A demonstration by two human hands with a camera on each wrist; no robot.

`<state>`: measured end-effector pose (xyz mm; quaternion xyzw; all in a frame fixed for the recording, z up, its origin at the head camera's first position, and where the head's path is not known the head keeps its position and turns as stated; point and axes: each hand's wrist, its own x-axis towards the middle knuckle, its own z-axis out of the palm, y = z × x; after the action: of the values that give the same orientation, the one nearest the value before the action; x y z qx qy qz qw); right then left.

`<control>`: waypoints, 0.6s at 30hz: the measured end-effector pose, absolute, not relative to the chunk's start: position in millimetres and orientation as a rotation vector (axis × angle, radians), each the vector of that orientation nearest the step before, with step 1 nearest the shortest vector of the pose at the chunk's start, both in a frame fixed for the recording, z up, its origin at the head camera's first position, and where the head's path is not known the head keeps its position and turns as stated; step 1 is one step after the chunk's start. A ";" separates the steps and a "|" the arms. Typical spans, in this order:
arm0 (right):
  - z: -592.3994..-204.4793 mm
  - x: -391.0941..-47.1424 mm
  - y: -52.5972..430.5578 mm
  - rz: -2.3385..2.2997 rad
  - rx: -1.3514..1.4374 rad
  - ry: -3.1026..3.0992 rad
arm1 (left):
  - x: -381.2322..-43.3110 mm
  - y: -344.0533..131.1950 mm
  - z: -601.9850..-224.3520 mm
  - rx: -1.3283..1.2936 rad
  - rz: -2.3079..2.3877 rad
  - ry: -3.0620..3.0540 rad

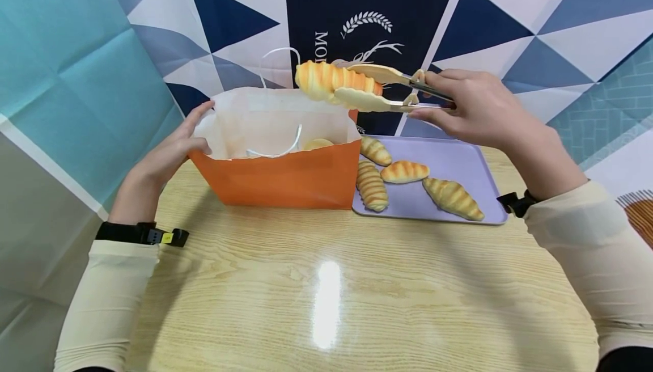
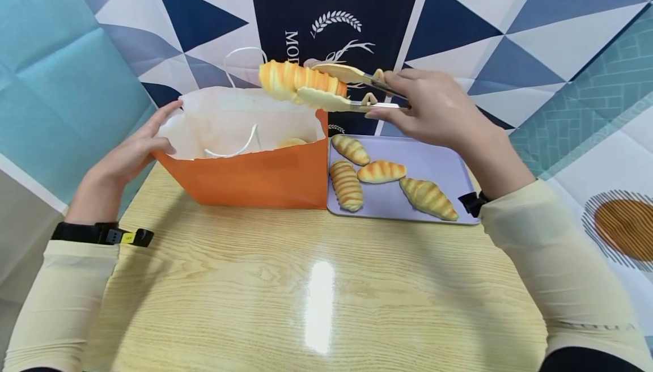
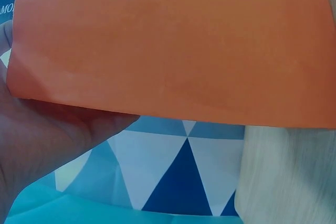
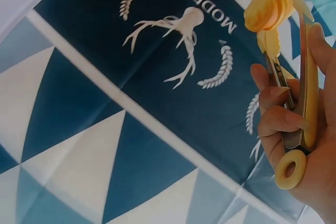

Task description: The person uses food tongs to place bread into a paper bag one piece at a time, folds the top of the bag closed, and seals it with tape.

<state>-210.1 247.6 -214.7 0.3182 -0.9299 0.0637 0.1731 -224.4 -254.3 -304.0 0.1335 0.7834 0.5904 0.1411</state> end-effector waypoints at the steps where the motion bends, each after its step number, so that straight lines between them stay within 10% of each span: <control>1: -214.2 -210.3 244.2 0.175 0.909 -2.644 | -224.6 -254.4 -303.9 0.386 1.704 2.263; 18: -215.2 -221.7 190.6 0.121 1.034 -2.668 | -224.2 -254.4 -304.8 0.399 1.700 2.265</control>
<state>-221.7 190.6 -215.2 0.3575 -0.9227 0.0419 0.1385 -224.2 -254.4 -304.8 0.1381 0.7840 0.5887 0.1404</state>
